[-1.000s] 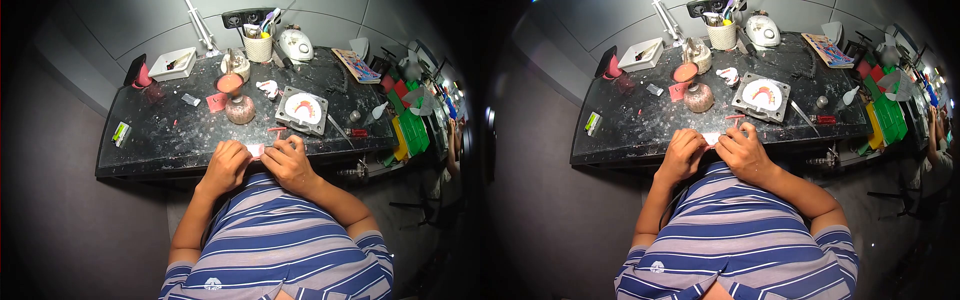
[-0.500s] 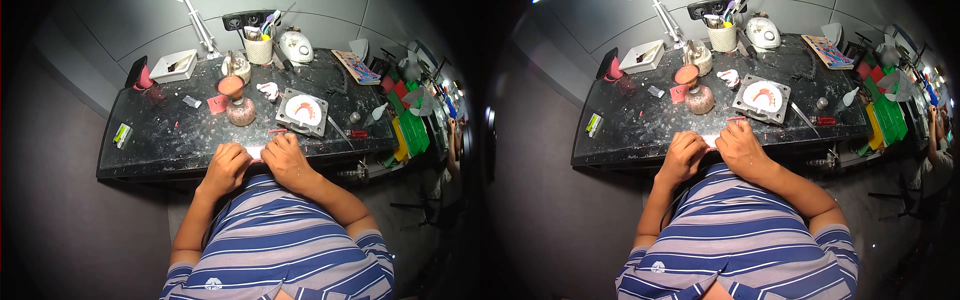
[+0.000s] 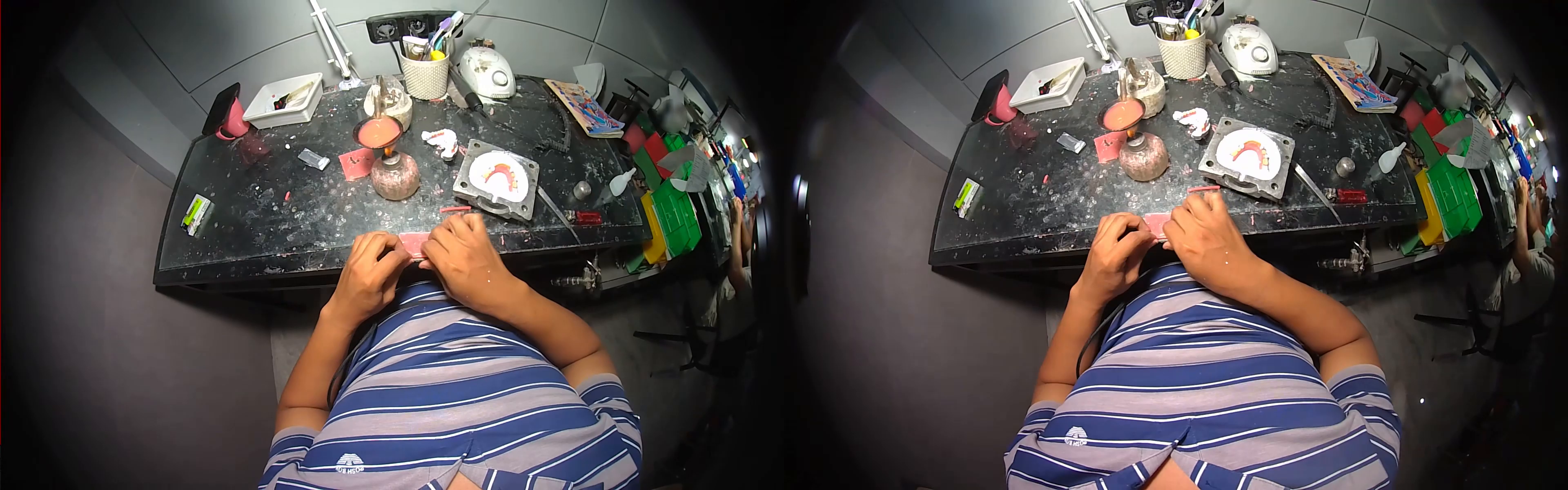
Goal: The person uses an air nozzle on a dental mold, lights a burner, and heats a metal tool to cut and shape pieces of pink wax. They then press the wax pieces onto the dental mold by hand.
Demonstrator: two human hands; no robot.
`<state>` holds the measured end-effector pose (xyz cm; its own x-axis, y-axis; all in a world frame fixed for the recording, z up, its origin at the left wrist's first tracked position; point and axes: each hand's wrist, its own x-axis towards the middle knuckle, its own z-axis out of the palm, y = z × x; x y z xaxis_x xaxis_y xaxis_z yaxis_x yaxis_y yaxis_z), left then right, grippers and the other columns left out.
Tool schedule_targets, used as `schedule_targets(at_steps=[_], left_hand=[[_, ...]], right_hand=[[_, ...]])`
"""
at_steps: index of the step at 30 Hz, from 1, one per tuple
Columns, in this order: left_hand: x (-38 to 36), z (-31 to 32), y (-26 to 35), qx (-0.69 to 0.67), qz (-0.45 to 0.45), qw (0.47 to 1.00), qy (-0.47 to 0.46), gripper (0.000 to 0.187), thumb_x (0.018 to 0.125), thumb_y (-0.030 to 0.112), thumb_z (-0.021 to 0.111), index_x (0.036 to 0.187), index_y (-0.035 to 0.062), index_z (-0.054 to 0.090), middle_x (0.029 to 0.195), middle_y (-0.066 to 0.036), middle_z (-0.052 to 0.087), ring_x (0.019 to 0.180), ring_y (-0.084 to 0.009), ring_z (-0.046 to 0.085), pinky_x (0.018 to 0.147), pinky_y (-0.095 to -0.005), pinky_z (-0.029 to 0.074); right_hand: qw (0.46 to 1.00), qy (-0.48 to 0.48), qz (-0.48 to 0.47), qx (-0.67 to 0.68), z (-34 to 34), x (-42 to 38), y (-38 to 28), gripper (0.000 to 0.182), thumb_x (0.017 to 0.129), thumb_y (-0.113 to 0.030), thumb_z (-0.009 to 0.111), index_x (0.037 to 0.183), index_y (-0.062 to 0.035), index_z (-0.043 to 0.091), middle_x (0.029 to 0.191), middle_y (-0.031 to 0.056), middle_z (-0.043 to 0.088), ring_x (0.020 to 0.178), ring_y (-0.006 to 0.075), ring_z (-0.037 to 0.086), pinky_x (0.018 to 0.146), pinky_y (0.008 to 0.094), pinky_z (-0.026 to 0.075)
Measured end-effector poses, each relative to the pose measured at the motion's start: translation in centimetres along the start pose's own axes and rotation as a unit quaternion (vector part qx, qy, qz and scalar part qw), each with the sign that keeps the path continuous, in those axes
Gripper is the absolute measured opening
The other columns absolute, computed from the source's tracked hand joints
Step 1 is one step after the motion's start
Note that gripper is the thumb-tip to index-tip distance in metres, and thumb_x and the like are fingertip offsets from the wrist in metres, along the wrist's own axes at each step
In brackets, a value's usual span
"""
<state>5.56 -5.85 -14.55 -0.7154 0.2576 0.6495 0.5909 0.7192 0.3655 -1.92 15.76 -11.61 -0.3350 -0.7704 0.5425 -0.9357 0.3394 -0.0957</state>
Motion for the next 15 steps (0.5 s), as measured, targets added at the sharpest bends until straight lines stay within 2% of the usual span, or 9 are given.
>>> schedule_targets(at_steps=[6, 10, 13, 15], left_hand=[[0.2, -0.1, 0.3, 0.011, 0.005, 1.000, 0.017, 0.022, 0.084, -0.003, 0.079, 0.103, 0.0013, 0.069, 0.102, -0.013, 0.067, 0.098, -0.0335, 0.066, 0.088, -0.0431, 0.050], [0.2, -0.2, 0.1, -0.001, 0.018, 1.000, 0.010, 0.021, 0.085, -0.004, 0.078, 0.102, 0.0005, 0.068, 0.100, -0.014, 0.068, 0.095, -0.0338, 0.066, 0.086, -0.0432, 0.050], [0.3, -0.2, 0.1, -0.004, 0.011, 1.000, 0.017, 0.021, 0.085, -0.004, 0.078, 0.101, 0.0002, 0.067, 0.099, -0.014, 0.069, 0.094, -0.0340, 0.067, 0.085, -0.0430, 0.050], [0.2, -0.1, 0.1, -0.003, 0.010, 1.000, 0.020, 0.021, 0.085, -0.004, 0.078, 0.102, 0.0000, 0.067, 0.100, -0.014, 0.068, 0.095, -0.0340, 0.067, 0.085, -0.0430, 0.050]], right_hand=[[0.995, -0.005, 0.038, 0.090, 1.3, 0.2, 0.6, 0.015, 0.095, -0.019, 0.074, 0.096, -0.0053, 0.069, 0.095, 0.0104, 0.062, 0.099, 0.0332, 0.057, 0.094, 0.0489, 0.041], [0.994, 0.003, 0.046, 0.100, 1.6, 0.0, 0.7, 0.014, 0.094, -0.018, 0.076, 0.095, -0.0059, 0.069, 0.094, 0.0105, 0.062, 0.099, 0.0340, 0.057, 0.095, 0.0493, 0.041], [0.995, 0.020, 0.026, 0.091, 1.7, 0.0, 0.7, 0.013, 0.092, -0.017, 0.073, 0.092, -0.0047, 0.068, 0.091, 0.0116, 0.060, 0.096, 0.0321, 0.056, 0.089, 0.0471, 0.040], [0.996, -0.004, 0.047, 0.082, 1.7, -0.1, 0.6, 0.011, 0.093, -0.015, 0.076, 0.096, -0.0062, 0.070, 0.096, 0.0098, 0.063, 0.099, 0.0334, 0.057, 0.095, 0.0486, 0.041]])
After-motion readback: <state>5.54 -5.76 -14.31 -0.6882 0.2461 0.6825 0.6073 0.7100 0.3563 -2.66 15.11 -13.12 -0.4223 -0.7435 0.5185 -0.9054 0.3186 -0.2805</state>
